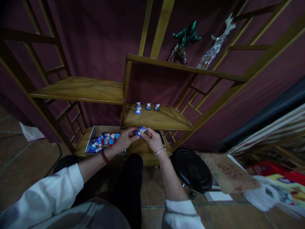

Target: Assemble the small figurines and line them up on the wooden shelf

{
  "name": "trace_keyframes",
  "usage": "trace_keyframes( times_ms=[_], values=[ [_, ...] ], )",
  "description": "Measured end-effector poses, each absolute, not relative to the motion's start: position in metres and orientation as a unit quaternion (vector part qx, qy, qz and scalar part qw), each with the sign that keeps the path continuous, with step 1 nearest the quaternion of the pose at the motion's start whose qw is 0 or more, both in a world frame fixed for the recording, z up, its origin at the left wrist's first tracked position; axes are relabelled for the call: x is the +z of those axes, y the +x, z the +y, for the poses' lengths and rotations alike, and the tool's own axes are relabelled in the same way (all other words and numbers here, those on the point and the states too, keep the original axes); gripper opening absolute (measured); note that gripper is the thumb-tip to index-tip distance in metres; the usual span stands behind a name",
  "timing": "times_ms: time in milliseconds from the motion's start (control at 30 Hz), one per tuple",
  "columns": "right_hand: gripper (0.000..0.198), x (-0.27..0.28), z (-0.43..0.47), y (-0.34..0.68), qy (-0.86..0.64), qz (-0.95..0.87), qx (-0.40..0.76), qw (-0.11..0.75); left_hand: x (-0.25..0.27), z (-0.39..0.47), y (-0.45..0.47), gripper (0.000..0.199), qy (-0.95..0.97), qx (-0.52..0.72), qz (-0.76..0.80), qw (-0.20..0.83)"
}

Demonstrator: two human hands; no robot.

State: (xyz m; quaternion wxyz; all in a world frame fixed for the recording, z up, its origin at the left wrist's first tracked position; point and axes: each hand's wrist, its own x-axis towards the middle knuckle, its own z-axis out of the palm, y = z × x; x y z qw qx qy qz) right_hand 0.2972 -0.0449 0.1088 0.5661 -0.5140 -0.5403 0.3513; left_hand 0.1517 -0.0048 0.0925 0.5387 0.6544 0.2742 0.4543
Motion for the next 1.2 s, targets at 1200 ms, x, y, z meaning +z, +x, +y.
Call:
trace_keyframes(
  times_ms=[1200],
  values=[
    [0.041,0.127,0.053,0.357,-0.552,-0.484,0.315,0.601,0.127,0.044,0.192,0.046,0.901,0.268,0.307,0.149]
  ],
)
